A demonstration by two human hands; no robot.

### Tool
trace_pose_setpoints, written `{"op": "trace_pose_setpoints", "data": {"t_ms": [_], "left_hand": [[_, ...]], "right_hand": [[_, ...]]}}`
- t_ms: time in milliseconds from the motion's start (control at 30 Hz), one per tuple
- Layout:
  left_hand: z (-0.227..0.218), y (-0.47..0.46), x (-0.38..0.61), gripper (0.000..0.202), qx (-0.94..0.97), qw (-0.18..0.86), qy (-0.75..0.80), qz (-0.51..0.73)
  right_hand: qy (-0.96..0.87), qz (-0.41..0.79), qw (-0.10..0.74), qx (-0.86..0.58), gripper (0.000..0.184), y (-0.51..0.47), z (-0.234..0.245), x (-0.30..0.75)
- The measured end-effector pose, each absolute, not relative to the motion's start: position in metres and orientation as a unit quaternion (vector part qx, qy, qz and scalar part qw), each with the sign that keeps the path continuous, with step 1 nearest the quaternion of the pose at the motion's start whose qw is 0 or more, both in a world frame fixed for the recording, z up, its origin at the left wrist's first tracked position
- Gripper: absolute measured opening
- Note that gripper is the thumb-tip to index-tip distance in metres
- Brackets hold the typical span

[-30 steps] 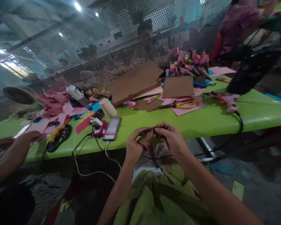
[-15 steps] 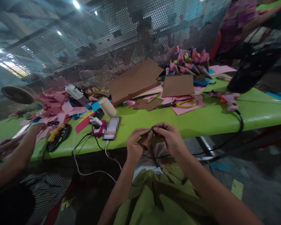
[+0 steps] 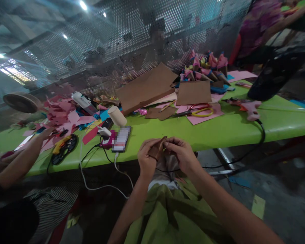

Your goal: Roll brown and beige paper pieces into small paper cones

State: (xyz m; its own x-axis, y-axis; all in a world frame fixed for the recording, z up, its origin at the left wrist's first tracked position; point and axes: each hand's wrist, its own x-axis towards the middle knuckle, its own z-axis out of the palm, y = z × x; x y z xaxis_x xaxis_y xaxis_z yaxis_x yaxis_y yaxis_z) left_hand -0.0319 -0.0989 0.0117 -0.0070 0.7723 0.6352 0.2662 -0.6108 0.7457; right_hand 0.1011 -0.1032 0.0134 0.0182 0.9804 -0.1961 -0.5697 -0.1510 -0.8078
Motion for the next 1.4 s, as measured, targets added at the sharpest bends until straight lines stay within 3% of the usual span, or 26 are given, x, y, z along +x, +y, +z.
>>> {"op": "trace_pose_setpoints", "data": {"t_ms": [467, 1133, 1400], "left_hand": [[0.008, -0.096, -0.036, 0.017, 0.705, 0.222, 0.337, 0.584], [0.005, -0.093, -0.056, 0.035, 0.833, -0.045, 0.329, 0.442], [0.004, -0.097, -0.055, 0.027, 0.811, -0.066, 0.336, 0.475]], "right_hand": [[-0.261, 0.646, 0.597, -0.398, 0.037, -0.102, 0.017, 0.102], [-0.26, 0.65, 0.599, -0.389, 0.034, -0.1, 0.016, 0.104], [-0.261, 0.648, 0.599, -0.392, 0.034, -0.1, 0.014, 0.102]]}}
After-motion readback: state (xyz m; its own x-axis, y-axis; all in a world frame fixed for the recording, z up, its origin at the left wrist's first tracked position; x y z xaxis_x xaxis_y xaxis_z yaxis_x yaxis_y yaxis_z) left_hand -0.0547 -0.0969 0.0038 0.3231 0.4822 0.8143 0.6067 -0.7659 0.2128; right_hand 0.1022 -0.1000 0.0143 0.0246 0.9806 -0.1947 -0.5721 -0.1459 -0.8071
